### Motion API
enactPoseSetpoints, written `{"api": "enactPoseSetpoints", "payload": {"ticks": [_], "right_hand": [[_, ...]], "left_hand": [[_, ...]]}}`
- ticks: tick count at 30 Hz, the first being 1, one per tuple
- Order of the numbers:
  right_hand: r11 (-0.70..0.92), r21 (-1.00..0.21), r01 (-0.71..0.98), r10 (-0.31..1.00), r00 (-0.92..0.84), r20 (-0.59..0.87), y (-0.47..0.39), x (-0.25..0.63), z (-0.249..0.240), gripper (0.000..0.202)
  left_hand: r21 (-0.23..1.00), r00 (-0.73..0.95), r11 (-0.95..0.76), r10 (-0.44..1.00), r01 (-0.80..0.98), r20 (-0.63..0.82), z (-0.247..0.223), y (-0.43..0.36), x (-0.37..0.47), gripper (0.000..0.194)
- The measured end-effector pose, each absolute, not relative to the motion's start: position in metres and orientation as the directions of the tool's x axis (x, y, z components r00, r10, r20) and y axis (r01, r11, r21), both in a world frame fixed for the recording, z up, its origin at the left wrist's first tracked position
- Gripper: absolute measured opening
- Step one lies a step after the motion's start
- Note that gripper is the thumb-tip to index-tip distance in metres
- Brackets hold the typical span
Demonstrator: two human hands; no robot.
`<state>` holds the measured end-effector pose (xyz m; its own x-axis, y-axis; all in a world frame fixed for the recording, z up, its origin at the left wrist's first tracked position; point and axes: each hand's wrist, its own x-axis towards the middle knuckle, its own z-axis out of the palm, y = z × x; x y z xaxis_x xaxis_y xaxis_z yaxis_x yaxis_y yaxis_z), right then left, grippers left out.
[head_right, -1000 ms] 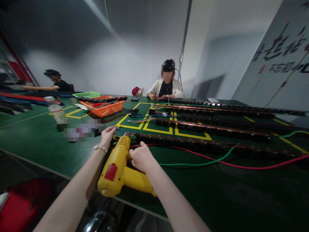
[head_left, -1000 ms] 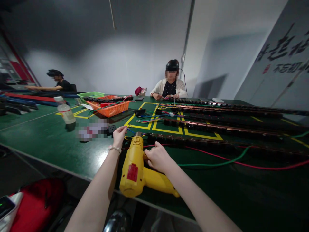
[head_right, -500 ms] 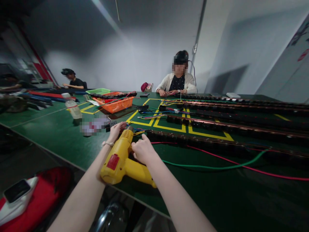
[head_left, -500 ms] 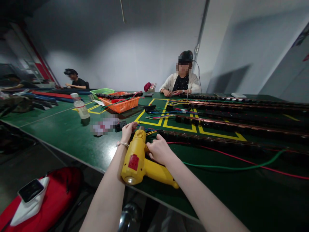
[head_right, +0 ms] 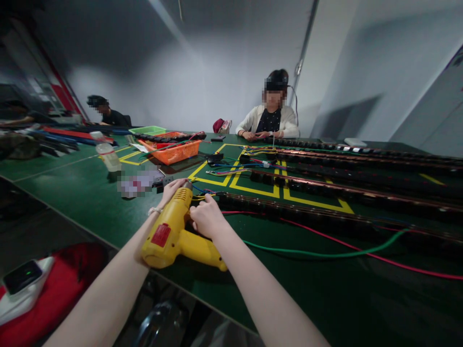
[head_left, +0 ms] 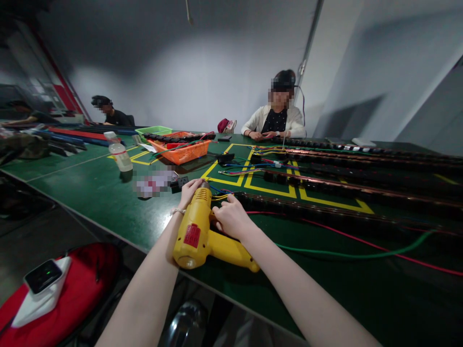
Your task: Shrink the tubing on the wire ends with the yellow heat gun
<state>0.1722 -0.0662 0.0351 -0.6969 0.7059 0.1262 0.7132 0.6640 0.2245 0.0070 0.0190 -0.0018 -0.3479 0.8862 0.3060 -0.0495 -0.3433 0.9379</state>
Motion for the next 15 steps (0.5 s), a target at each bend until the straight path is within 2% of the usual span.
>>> {"api": "enactPoseSetpoints", "payload": {"ticks": [9,15], "right_hand": [[0.649,0.205,0.733,0.728,-0.676,0.115,-0.073,0.184,0.033,0.032],[0.626,0.189,0.757,0.757,-0.648,0.09,-0.084,0.202,0.036,0.032]], "left_hand": [[0.968,-0.309,-0.251,0.92,0.009,0.242,-0.002,0.032,0.006,0.028],[0.976,-0.308,-0.218,0.929,-0.012,0.203,-0.008,0.038,0.002,0.033]]}}
